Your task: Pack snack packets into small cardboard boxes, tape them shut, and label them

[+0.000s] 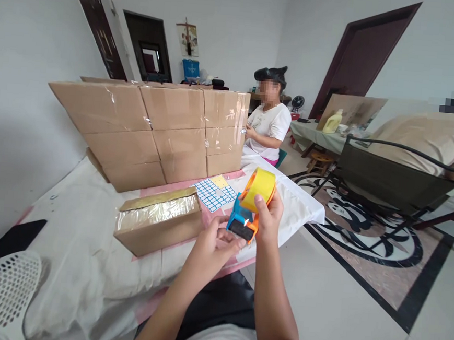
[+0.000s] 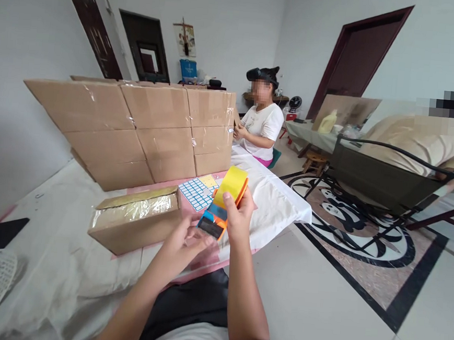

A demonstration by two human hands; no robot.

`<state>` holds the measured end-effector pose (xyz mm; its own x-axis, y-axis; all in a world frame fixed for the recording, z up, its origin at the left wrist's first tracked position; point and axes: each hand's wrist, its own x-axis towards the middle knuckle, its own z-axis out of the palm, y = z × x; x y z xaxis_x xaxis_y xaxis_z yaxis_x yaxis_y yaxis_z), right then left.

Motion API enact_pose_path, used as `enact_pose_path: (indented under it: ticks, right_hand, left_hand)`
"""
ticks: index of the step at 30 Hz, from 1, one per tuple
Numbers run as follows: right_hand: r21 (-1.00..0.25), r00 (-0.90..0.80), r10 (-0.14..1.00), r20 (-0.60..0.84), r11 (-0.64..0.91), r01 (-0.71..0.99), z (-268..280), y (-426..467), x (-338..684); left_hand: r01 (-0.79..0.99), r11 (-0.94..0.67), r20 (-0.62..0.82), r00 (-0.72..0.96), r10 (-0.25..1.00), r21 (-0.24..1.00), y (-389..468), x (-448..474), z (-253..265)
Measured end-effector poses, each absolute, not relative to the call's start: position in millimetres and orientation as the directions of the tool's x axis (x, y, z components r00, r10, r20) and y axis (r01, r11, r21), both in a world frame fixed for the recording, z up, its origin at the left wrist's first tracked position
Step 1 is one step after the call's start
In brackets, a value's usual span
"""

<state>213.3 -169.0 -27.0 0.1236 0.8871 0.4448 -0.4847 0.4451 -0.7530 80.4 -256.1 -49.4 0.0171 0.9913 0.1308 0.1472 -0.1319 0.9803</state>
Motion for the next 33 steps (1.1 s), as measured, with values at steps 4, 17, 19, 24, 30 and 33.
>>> enact_pose_path:
  ticks: [4, 17, 19, 24, 30, 33]
  right_hand:
    - [-0.759, 0.126, 0.895, 0.428, 0.431, -0.488, -29, -172, 211]
    - [-0.756, 0.179, 0.965, 0.191, 0.261, -0.601, -37, -182, 196]
    - [-0.754, 0.169, 0.972, 0.163, 0.234, -0.614, -42, -182, 195]
    - [-0.762, 0.176, 0.980, 0.094, 0.185, -0.621, -47, -182, 195]
    - [-0.771, 0.132, 0.990, 0.046, 0.119, -0.625, -46, -184, 193]
    - [-0.755, 0.138, 0.990, 0.029, 0.113, -0.646, -46, -184, 192]
  left_hand:
    - [0.184, -0.144, 0.133, 0.069, 0.989, 0.972, -254, 81, -61]
    - [0.072, -0.217, 0.216, 0.014, 0.976, 0.974, -257, 77, -71]
    - [0.072, -0.222, 0.221, 0.011, 0.975, 0.972, -257, 77, -73]
    - [0.068, -0.230, 0.228, 0.024, 0.973, 0.971, -255, 75, -73]
    - [0.110, -0.246, 0.246, 0.014, 0.969, 0.963, -256, 74, -70]
    - [0.131, -0.253, 0.254, 0.008, 0.967, 0.959, -257, 73, -71]
